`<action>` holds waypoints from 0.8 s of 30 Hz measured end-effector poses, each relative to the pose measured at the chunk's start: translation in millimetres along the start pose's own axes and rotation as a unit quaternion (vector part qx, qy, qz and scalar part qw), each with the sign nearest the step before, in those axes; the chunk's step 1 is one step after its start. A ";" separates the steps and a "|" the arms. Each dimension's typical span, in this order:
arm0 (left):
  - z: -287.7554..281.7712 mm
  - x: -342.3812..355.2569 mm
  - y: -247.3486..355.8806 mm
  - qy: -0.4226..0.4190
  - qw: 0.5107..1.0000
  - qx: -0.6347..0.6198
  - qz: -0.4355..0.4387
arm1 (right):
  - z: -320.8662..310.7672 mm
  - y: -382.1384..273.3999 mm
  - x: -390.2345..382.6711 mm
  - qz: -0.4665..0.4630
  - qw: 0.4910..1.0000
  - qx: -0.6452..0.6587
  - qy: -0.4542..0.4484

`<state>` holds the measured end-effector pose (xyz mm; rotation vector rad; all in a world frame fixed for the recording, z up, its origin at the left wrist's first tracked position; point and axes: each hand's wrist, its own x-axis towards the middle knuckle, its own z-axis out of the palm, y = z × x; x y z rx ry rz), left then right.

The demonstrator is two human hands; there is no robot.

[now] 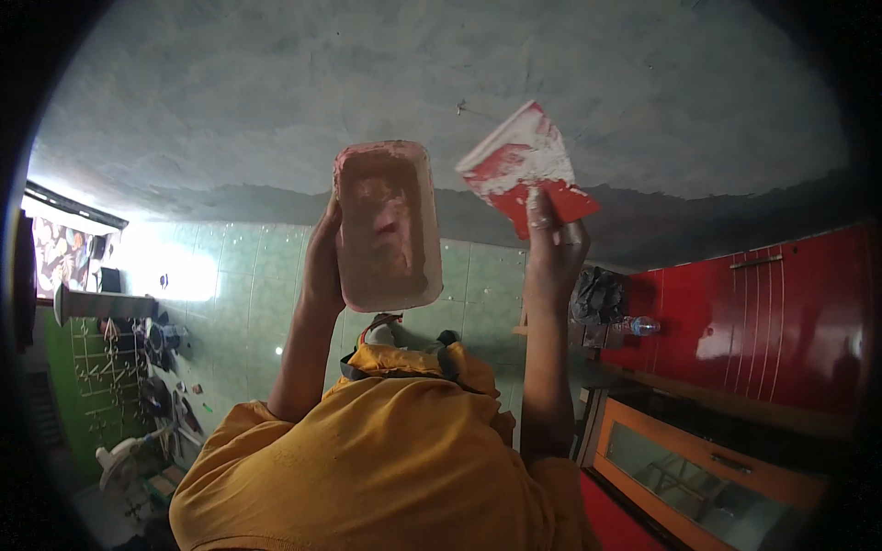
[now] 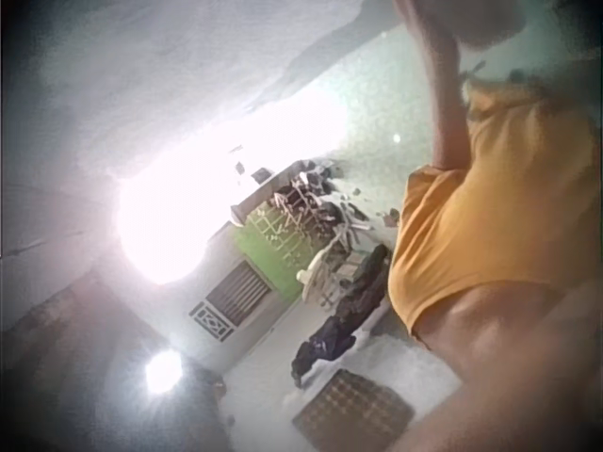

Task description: The person applies putty to an indoor wall using a scraper, repeatedly picking up white putty from a small pink container and spreading it in long strokes over the gray wall surface.

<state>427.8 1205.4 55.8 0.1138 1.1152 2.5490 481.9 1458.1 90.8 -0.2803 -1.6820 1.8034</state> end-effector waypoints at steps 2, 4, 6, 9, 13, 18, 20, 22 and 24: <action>11.3 -2.7 -9.3 0.012 1.000 -0.018 -0.011 | -4.4 0.5 -7.3 0.027 0.999 -0.010 -0.031; 20.6 -5.2 -19.0 0.018 1.000 -0.005 -0.010 | -6.9 -1.2 -9.8 0.066 0.995 -0.044 -0.067; 35.1 -10.9 -21.9 0.018 1.000 0.009 -0.003 | -15.4 3.2 -6.8 0.135 0.989 0.015 -0.065; 44.5 -15.6 -31.8 0.020 0.999 0.035 0.003 | -37.7 25.8 3.1 0.185 0.981 0.035 -0.046; 46.9 -23.6 -45.8 0.039 0.999 -0.025 -0.006 | -64.8 32.4 10.0 0.087 0.995 -0.038 0.032; 56.0 -23.9 -60.3 0.062 0.996 -0.050 -0.034 | -58.7 48.9 -32.5 -0.113 0.984 -0.055 -0.129; 57.8 -25.5 -62.5 0.065 0.995 -0.070 -0.036 | -53.2 58.8 -42.7 -0.186 0.963 -0.098 -0.167; 65.0 -29.7 -59.9 0.070 0.994 -0.063 -0.047 | -56.0 74.7 -47.4 -0.194 0.963 -0.086 -0.164; 72.8 -37.1 -56.9 0.053 0.995 -0.075 -0.030 | -62.6 87.3 -49.5 -0.151 0.967 -0.132 -0.157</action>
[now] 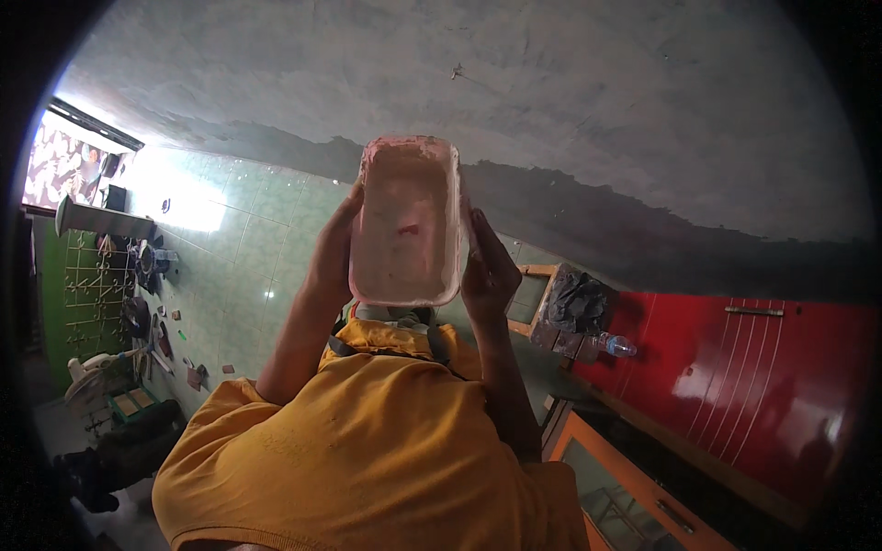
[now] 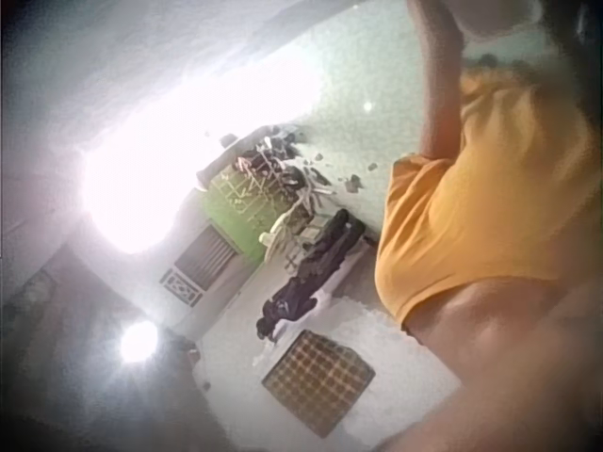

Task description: The person applies putty to an indoor wall using a scraper, repeatedly picking up white putty from a small pink container and spreading it in long strokes over the gray wall surface.

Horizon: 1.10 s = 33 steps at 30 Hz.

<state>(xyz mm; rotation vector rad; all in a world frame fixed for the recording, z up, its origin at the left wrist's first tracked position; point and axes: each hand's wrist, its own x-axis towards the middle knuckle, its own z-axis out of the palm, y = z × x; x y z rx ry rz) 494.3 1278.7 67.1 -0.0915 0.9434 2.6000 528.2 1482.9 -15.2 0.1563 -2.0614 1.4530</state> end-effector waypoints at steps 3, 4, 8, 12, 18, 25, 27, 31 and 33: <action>-1.6 -3.8 2.6 -0.013 1.000 -0.011 0.008 | -2.0 21.3 -11.7 0.072 0.994 -0.070 -0.041; -2.0 -4.2 4.4 -0.004 1.000 -0.012 0.001 | -4.7 22.0 -8.4 0.033 0.990 -0.135 -0.035; 10.2 -9.3 25.2 -0.008 0.991 0.123 0.048 | -40.7 23.8 28.1 0.050 0.988 -0.137 0.041; 6.6 3.2 42.3 -0.009 0.948 0.303 0.102 | -82.7 -47.1 86.4 0.134 0.990 0.035 0.000; 7.7 21.4 69.2 -0.032 0.855 0.509 0.098 | -79.0 -89.4 132.4 0.013 0.973 -0.188 -0.133; 15.7 37.8 92.4 -0.046 0.841 0.535 0.063 | -81.4 -81.5 138.2 -0.024 0.975 -0.183 -0.125; 11.8 43.8 94.6 -0.052 0.827 0.552 0.088 | -77.2 -81.9 137.8 -0.022 0.979 -0.169 -0.116; 16.7 53.8 107.0 -0.094 0.805 0.581 0.073 | -61.1 -83.8 137.6 -0.015 0.969 -0.206 -0.139; 23.5 53.4 118.0 -0.114 0.788 0.604 0.045 | -57.9 -84.7 136.0 -0.012 0.962 -0.219 -0.166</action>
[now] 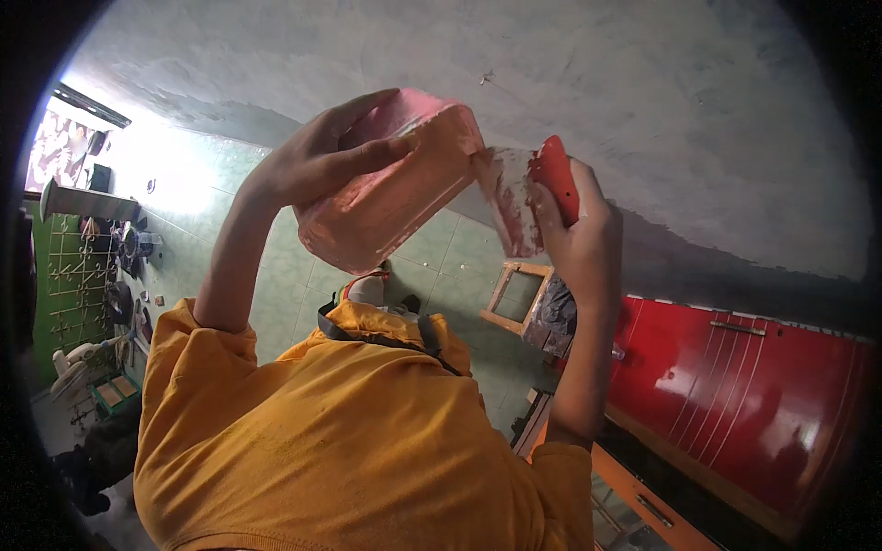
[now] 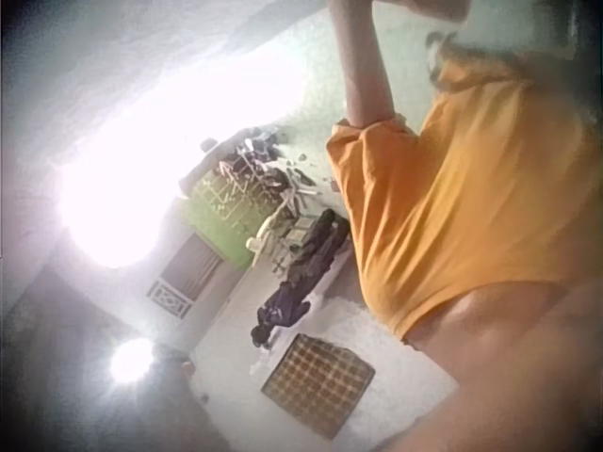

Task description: The person applies putty to an indoor wall using a scraper, repeatedly picking up white putty from a small pink container and spreading it in long strokes over the gray wall surface.

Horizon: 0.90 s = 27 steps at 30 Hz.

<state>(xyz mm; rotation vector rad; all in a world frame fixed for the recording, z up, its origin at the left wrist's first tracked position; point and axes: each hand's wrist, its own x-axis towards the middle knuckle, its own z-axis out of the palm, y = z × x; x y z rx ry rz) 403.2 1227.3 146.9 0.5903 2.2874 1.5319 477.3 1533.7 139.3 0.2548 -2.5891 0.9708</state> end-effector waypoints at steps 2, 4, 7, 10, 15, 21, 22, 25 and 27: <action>-1.3 4.3 -2.5 -0.034 0.999 0.026 -0.009 | 3.0 -0.7 -1.9 0.023 0.999 0.029 -0.020; 2.8 4.9 -10.8 -0.018 0.997 0.074 0.001 | 6.7 -2.8 -10.0 0.072 0.991 0.093 -0.069; 0.9 3.1 3.1 -0.064 0.996 0.060 -0.005 | 19.0 0.5 -28.3 0.051 0.987 0.122 -0.094; 13.6 4.4 -10.3 -0.065 0.995 0.071 -0.018 | 40.0 -6.1 -60.6 0.061 0.978 0.173 -0.097; 32.7 24.4 -51.5 -0.101 0.993 -0.011 -0.056 | 91.6 -1.5 -98.4 0.129 0.914 0.355 -0.149; 42.1 40.9 -110.1 -0.060 0.979 -0.163 -0.109 | 133.2 33.2 -115.0 0.295 0.773 0.543 -0.142; 48.4 43.5 -116.9 -0.024 0.980 -0.180 -0.084 | 131.7 32.8 -116.5 0.305 0.740 0.589 -0.114; 37.2 59.0 -151.7 0.006 0.984 -0.165 -0.073 | 116.2 30.1 -88.9 0.261 0.715 0.648 -0.044; 47.6 60.1 -151.6 0.023 0.985 -0.169 -0.021 | 82.0 28.7 -45.3 0.218 0.756 0.615 0.052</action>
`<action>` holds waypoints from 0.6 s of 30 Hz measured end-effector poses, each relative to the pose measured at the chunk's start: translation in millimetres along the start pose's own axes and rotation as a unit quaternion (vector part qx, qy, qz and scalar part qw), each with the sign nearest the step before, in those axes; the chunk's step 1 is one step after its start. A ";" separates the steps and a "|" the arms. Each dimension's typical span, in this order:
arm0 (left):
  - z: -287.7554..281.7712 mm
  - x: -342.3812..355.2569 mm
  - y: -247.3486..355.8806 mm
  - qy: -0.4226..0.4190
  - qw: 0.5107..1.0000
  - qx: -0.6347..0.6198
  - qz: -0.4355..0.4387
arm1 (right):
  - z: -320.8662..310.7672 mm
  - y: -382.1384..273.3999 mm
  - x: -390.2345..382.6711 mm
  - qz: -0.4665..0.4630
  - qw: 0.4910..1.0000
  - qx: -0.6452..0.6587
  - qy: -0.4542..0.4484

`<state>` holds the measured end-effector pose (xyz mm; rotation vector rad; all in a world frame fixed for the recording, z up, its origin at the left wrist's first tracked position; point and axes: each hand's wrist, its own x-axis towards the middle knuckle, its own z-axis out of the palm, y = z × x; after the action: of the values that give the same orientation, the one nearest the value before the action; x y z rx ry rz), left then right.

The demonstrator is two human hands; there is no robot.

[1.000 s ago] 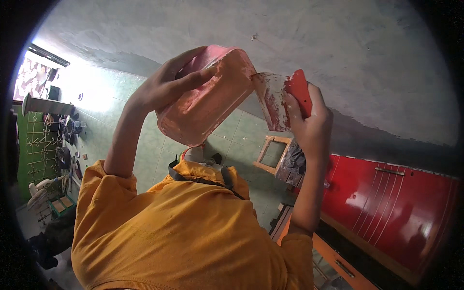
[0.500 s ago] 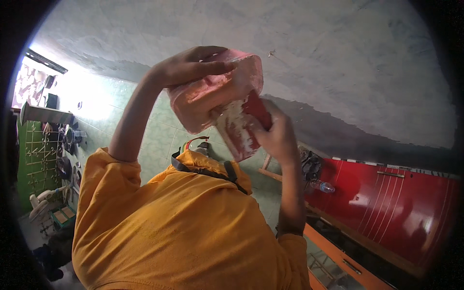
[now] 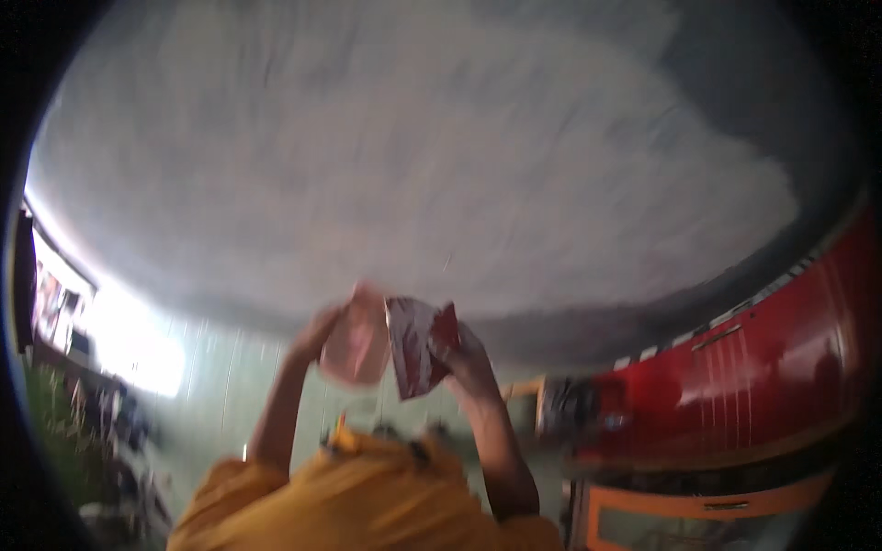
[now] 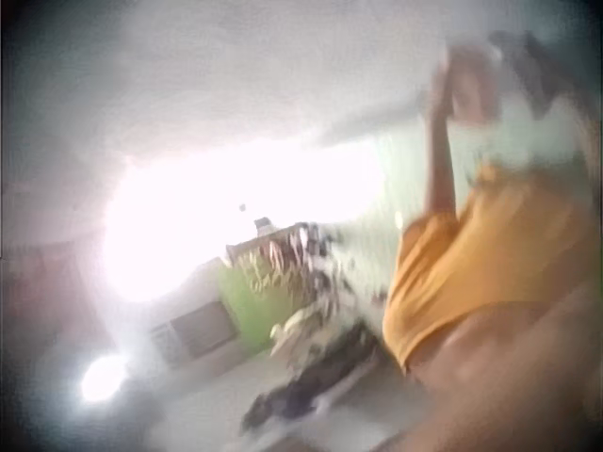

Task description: The person applies putty to an indoor wall using a scraper, repeatedly picking up white putty from a small pink container and spreading it in long strokes over the gray wall surface.

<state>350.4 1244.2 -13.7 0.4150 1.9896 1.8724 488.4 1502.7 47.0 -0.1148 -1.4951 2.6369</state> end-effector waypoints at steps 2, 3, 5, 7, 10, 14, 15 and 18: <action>0.4 1.1 -14.2 -0.009 0.995 -0.092 -0.034 | 27.5 -76.8 20.8 -0.158 0.976 -0.144 0.045; 2.1 -4.9 -9.5 -0.040 0.973 -0.204 -0.101 | 36.3 -118.6 21.6 -0.229 0.941 -0.242 0.066; 3.9 -16.5 -10.3 -0.046 0.965 -0.249 -0.062 | 68.1 -197.9 40.3 -0.384 0.883 -0.258 0.082; 17.6 -23.0 20.8 -0.070 0.969 -0.231 -0.056 | 88.3 -281.0 48.9 -0.568 0.690 -0.435 0.112; 15.9 -26.6 20.5 -0.063 0.973 -0.215 -0.050 | 143.4 -372.6 80.1 -0.716 0.388 -0.557 0.166; 13.6 -14.4 10.8 -0.080 0.969 -0.225 -0.055 | 185.8 -429.3 119.3 -0.736 0.209 -0.619 0.178; 14.2 -8.6 8.8 -0.093 0.968 -0.226 -0.056 | 188.9 -435.4 120.4 -0.721 0.170 -0.646 0.182; 12.6 -2.0 8.6 -0.095 0.966 -0.232 -0.056 | 166.9 -415.7 157.7 -0.710 0.124 -0.675 0.156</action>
<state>357.7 1255.1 -5.5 0.3233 1.3638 2.0576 335.9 1593.3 487.5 0.3897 -1.4977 -0.6058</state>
